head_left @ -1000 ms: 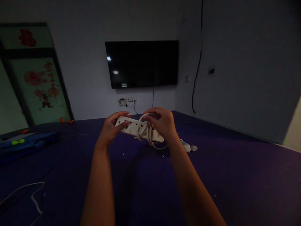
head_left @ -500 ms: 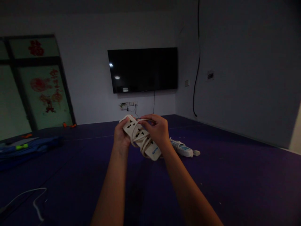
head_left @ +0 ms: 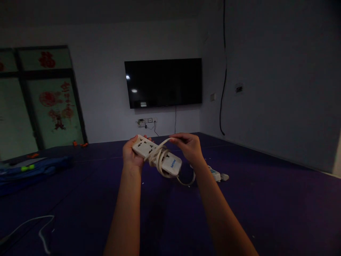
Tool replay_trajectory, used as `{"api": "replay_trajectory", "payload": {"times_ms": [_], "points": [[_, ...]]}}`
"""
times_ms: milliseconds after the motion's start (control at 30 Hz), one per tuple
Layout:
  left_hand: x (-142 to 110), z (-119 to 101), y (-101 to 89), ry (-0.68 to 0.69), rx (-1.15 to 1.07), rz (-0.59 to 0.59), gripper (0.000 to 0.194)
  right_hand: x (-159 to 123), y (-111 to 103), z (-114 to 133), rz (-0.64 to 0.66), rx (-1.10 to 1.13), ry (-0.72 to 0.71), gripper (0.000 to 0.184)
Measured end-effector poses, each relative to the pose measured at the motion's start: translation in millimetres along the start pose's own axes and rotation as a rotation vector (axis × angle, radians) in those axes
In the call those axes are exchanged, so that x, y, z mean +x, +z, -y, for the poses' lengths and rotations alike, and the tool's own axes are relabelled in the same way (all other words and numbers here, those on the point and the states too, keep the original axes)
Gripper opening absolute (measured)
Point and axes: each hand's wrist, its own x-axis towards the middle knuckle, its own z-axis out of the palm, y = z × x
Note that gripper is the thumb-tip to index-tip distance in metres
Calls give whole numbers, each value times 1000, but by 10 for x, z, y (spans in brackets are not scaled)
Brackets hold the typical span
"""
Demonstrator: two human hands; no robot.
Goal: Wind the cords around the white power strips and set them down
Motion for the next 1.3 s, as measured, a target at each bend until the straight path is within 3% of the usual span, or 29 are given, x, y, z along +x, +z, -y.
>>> {"api": "replay_trajectory", "payload": {"times_ms": [267,500,767,1067,1300], "points": [[-47,-50,46,-59,-113,-31,15,-9,68,-86,-37,42,36,16],[-97,-41,88,-31,-140,-1,15,-18,104,-179,-20,137,109,20],[-96,-115,28,25,-124,27,13,-71,305,-226,-15,313,240,20],[-71,-119,-11,83,-160,117,18,-93,428,-186,-56,329,255,25],[-84,-132,-19,50,-186,115,21,-118,448,-130,-54,412,309,28]]}}
